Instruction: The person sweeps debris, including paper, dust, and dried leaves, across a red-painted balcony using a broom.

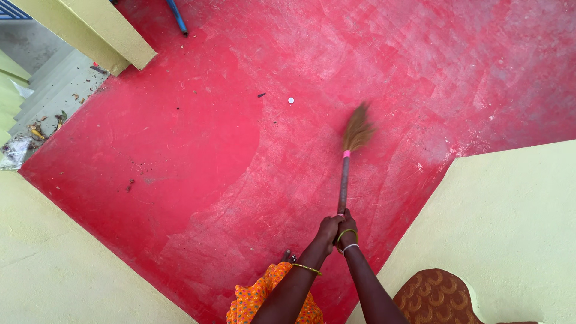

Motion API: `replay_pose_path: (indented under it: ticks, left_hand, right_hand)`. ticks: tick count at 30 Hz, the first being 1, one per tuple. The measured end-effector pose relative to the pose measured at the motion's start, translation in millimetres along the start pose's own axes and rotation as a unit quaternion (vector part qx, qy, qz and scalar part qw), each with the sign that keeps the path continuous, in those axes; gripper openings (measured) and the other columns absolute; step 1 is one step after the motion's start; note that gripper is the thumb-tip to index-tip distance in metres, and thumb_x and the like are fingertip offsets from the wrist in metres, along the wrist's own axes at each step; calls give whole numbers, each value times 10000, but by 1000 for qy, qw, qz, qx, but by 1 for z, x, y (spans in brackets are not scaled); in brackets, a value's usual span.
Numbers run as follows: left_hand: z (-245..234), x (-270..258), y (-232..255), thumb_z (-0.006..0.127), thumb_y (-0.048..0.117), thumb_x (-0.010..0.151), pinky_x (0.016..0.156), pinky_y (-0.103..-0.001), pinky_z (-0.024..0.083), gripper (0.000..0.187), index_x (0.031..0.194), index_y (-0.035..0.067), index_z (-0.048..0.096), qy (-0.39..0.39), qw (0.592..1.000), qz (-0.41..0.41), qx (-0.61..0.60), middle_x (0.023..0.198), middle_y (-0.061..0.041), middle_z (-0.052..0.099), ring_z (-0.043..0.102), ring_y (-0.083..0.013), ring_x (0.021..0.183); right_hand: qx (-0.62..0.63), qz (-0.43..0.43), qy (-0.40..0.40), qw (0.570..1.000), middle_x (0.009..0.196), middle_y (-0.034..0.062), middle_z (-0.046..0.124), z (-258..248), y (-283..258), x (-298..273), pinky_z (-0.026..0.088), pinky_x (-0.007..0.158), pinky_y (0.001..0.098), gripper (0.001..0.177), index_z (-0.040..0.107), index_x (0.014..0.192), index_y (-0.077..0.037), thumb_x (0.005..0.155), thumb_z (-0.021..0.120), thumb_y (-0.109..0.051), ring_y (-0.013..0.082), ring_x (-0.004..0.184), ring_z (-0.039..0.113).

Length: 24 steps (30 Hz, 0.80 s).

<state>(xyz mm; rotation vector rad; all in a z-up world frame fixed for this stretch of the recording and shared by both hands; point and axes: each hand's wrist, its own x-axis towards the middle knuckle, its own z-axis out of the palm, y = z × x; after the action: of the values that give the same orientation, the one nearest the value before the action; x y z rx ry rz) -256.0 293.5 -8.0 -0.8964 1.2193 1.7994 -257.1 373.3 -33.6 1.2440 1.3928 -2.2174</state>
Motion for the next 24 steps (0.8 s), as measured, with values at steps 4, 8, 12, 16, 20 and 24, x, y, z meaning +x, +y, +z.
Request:
replay_pose_path:
  ticks: [4,8,12,16,20,24]
  left_hand:
    - [-12,-14,-5,672,274,924,728,-396,559,356,1069,-50,652,155,960,9,-232,899,-97,708,687,-212,800]
    - [-33,-30,-20,651,223,904,848,-383,525,380,1219,35,551,245,923,99,-280,1017,-74,644,635,-197,938]
    - [-24,-29,-22,634,111,839,909,-307,494,552,1347,241,462,249,904,200,-284,1105,11,606,599,-131,1015]
    - [-2,-5,11,617,83,866,834,-345,528,386,1248,111,564,111,957,138,-232,971,-57,617,620,-176,904]
    - [23,28,66,598,197,953,693,-375,444,235,1127,39,615,-12,995,51,-80,870,-49,602,555,-183,776]
    - [34,39,97,585,250,968,749,-356,562,271,1099,29,674,-38,989,-8,-141,925,-65,715,678,-181,832]
  right_hand:
    - [-274,48,-62,959,890,84,663,23,22,-10,512,665,361,379,676,1210,-35,1070,490,-335,146,759,568]
    - [-405,5,-197,893,1009,21,709,45,35,-25,535,758,303,463,618,1414,-163,956,661,-216,96,845,575]
    - [-497,-52,-182,847,1009,75,758,34,29,-27,528,774,279,537,580,1461,-185,935,684,-203,86,867,607]
    - [-336,-113,-83,931,1081,82,770,8,4,-8,551,767,271,478,608,1430,-163,952,630,-181,93,906,634]
    - [-174,-97,11,980,944,115,672,18,-41,40,529,681,325,384,610,1401,-121,1086,454,-277,152,811,599]
    - [-296,16,58,953,852,186,595,36,-62,61,452,566,485,323,562,1301,3,1063,442,-179,302,694,562]
